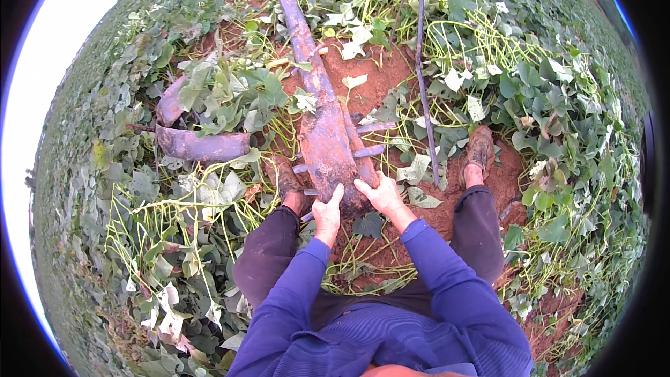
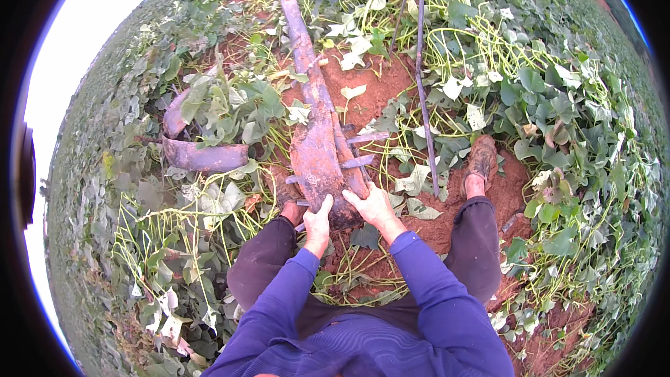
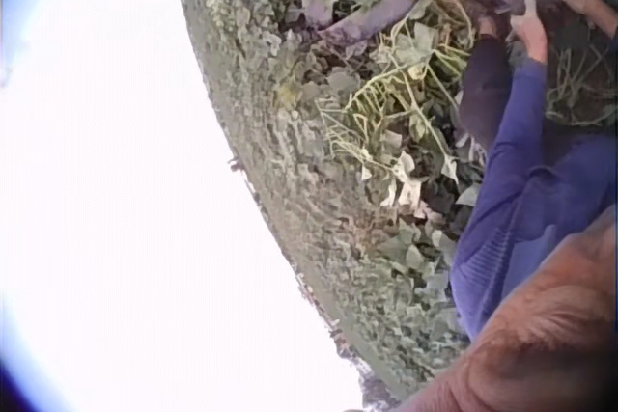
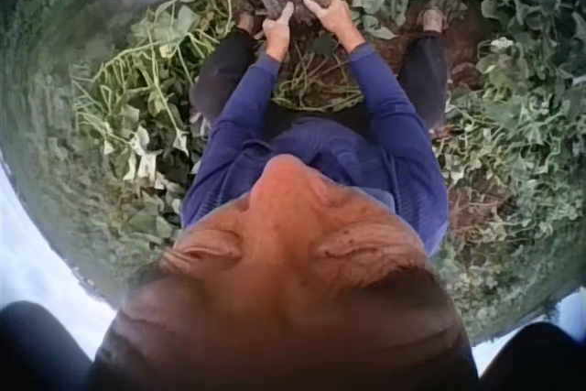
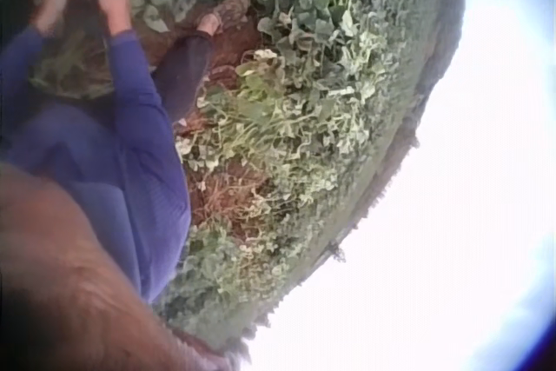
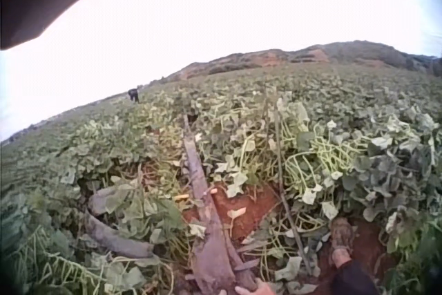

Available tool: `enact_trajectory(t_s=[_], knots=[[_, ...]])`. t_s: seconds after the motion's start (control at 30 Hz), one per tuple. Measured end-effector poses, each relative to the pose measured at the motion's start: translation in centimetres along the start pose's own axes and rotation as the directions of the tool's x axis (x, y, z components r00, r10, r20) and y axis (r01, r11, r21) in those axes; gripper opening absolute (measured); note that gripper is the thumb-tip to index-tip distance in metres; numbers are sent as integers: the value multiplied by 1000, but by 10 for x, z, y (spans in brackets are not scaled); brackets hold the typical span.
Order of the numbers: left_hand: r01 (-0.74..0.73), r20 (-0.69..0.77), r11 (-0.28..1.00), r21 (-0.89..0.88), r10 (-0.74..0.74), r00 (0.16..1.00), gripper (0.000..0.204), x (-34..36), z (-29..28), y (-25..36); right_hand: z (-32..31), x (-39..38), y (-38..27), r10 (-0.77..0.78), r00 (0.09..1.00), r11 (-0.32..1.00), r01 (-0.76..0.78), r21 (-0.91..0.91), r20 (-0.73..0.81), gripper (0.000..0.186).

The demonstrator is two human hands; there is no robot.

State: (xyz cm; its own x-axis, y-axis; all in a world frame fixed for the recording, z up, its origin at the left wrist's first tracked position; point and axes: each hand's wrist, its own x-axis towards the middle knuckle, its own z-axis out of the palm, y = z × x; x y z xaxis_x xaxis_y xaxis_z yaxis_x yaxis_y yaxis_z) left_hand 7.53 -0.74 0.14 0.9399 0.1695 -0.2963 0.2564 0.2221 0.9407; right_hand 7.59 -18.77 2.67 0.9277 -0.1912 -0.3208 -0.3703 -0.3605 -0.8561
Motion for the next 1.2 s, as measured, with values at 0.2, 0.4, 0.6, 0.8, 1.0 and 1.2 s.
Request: enact_trajectory(t_s=[0.2, 0.4, 0.6, 0.8, 1.0, 1.2], knots=[[16, 84, 998, 60, -21, 996, 47, -63, -27, 15, -3, -72, -3, -89, 994, 995, 92, 42, -69, 67], [129, 143, 982, 139, -149, 979, 44, -131, -40, 18, -17, -141, 22, 3, 1000, 998, -1, 62, -31, 65], [289, 156, 942, 172, -316, 936, 45, -147, -47, -38, -18, -162, 66, 143, 989, 986, -141, -93, 20, 82], [471, 133, 875, 116, -483, 865, 63, -94, -37, -27, -14, -102, 44, 297, 952, 950, -286, -122, 80, 92], [251, 125, 963, 99, -262, 957, 54, -81, -49, -37, -4, -47, 58, 333, 935, 942, -325, -80, 122, 94], [-164, 195, 745, 647, 46, 980, 88, -81, -45, -57, 1, 30, 73, 351, 886, 915, -393, 88, 304, 90]])
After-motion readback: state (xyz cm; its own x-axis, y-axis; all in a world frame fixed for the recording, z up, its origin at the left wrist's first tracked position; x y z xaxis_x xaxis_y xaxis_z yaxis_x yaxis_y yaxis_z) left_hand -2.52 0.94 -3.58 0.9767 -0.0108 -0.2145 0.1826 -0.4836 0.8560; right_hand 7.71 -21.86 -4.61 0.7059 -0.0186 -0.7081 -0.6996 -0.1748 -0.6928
